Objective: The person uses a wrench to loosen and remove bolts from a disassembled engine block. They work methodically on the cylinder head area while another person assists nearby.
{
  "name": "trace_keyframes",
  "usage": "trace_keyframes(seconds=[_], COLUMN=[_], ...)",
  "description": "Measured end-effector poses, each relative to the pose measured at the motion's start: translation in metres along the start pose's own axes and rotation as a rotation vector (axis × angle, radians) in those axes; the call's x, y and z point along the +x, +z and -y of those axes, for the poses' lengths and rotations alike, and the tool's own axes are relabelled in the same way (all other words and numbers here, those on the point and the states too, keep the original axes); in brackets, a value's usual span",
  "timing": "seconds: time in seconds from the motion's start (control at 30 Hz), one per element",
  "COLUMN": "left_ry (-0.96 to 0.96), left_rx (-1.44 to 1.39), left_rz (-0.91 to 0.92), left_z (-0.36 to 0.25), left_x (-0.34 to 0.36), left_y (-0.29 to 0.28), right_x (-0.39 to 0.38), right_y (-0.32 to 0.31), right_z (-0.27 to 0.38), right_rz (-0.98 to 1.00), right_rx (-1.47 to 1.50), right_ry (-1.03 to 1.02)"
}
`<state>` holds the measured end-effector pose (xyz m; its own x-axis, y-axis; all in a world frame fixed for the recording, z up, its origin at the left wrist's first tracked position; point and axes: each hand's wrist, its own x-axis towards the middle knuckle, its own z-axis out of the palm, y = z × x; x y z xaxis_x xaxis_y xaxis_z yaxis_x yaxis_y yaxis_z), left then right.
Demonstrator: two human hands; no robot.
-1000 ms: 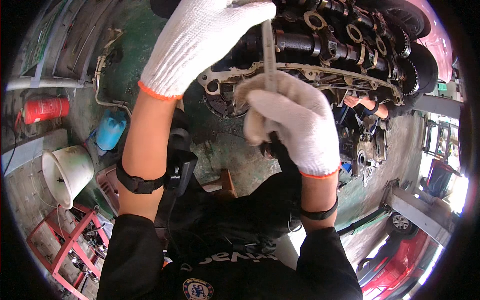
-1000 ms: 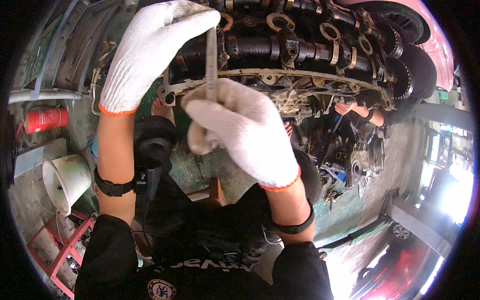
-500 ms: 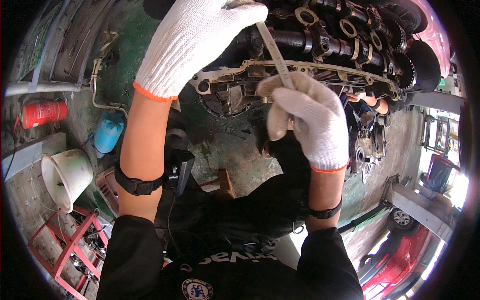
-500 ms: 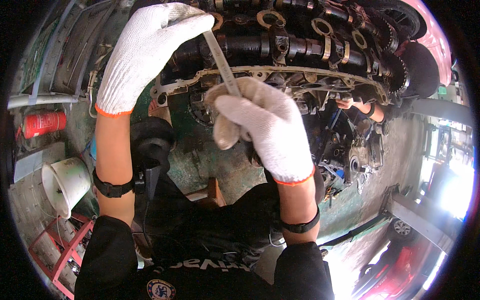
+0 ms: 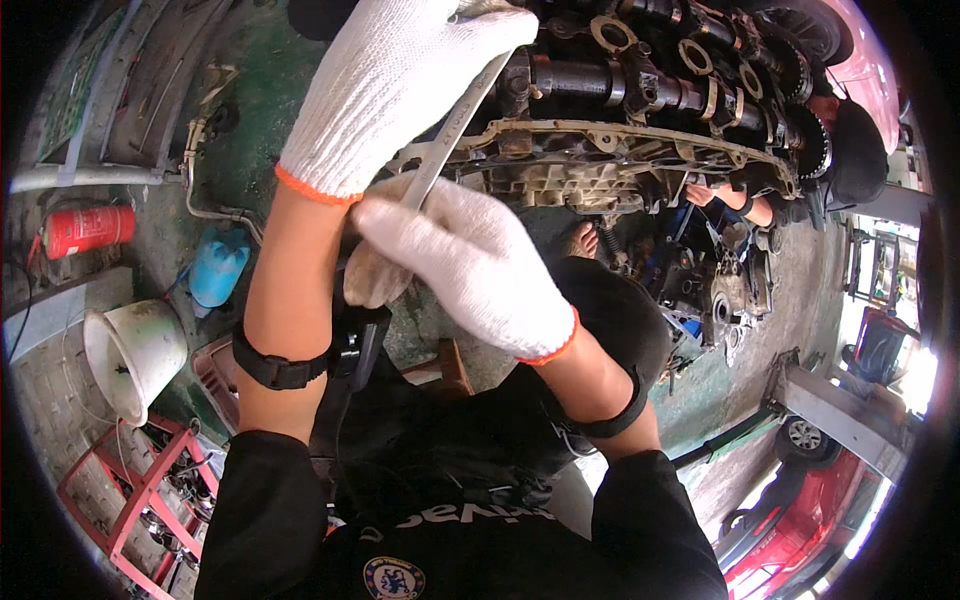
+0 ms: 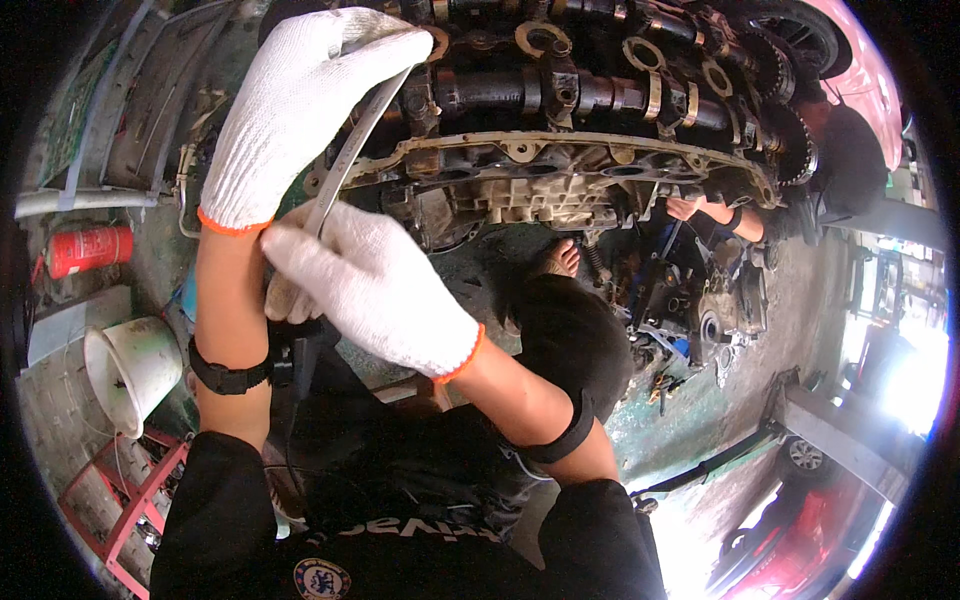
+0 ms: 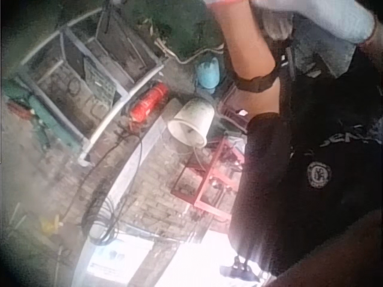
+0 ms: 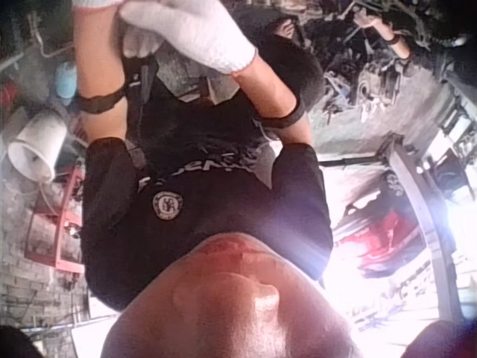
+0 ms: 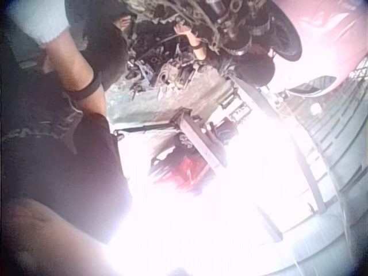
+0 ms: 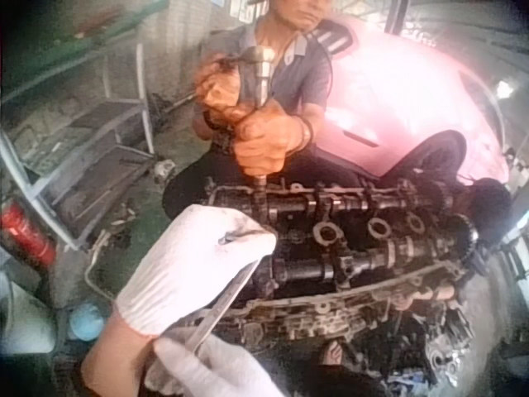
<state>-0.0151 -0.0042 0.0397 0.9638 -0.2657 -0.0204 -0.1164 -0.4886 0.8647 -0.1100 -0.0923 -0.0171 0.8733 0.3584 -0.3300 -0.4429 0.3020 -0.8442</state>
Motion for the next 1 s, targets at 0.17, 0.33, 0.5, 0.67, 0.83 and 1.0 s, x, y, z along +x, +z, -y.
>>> trace_keyframes(seconds=[0.17, 0.33, 0.5, 0.67, 0.83, 1.0], left_ry=[0.073, 0.026, 0.104, 0.097, 0.120, 0.102], left_rx=[0.029, 0.029, 0.061, 0.079, 0.067, 0.078], left_rz=[-0.013, 0.022, -0.025, -0.034, -0.040, -0.042], left_z=[0.008, 0.015, 0.010, 0.006, 0.004, 0.005], left_x=[0.005, 0.010, 0.001, 0.000, 0.000, 0.000], left_y=[-0.002, -0.008, -0.007, -0.004, -0.003, -0.002], right_x=[-0.005, -0.019, -0.033, -0.045, -0.046, -0.050], right_y=[-0.010, -0.011, -0.026, -0.045, -0.059, -0.058], right_z=[0.012, 0.021, 0.038, 0.046, 0.044, 0.043], right_rz=[-0.033, -0.149, -0.151, -0.312, -0.329, -0.338], right_rx=[0.064, 0.090, 0.057, -0.073, 0.000, -0.074], right_ry=[-0.022, -0.117, -0.142, -0.178, -0.225, -0.235])
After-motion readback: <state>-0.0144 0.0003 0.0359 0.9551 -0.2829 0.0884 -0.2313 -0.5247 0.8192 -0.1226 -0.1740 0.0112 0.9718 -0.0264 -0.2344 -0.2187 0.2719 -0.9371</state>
